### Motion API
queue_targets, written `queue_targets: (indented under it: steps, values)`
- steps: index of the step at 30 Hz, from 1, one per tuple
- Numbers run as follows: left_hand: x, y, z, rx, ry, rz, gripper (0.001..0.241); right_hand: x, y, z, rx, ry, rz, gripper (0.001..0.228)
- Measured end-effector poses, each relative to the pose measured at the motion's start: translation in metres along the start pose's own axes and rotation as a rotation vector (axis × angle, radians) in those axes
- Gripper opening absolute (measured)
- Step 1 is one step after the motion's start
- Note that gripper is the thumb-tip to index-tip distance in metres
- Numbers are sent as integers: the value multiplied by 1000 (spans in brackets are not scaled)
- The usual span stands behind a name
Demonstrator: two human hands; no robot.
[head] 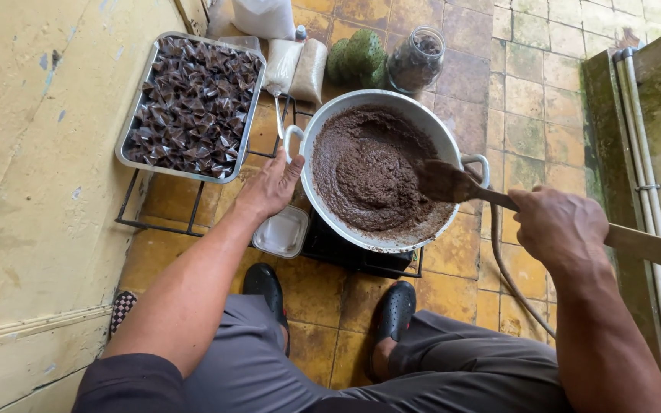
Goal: Stirring a thick brown mixture in a large pot and adding white powder
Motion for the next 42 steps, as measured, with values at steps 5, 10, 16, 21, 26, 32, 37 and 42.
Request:
queue_targets:
  steps: [5, 10, 16, 21, 26, 32, 37, 42]
  values:
    - [-8, -3, -5, -35, -44, 21, 122, 22, 30, 13, 6, 19, 193, 24]
    - [-6, -2, -7, -114, -67, 39, 126, 81, 65, 59, 404, -91, 204, 40]
    - [-16, -9, -9, -66, 42, -9, 107, 108, 63, 101, 582, -94, -73, 47]
    - [-14, -8, -7, -58, 59, -27, 106, 87, 30, 89, 502, -154, -309, 44]
    - [-12, -5, -4, -33, 68, -35, 107, 56, 7, 74, 393, -160, -444, 39]
    - [-13, -2, -3, 10, 44, -26, 104, 25, -7, 67, 223, -215, -575, 38]
    - [-15, -3, -5, -2, 44, -31, 105, -4, -30, 59, 215, -265, -618, 38]
    - [-9, 0, -2, -3, -8, -3, 111, 18, -12, 36, 84, -172, -553, 37]
Point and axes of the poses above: each hand's wrist, its own x-axis towards the middle knuckle, its own y-axis out of the palm, z = x × y, the point moved 8 cm from there along x, towards the middle knuckle, and after that the axes turned 13 degrees about -x, right-handed, at the moved point
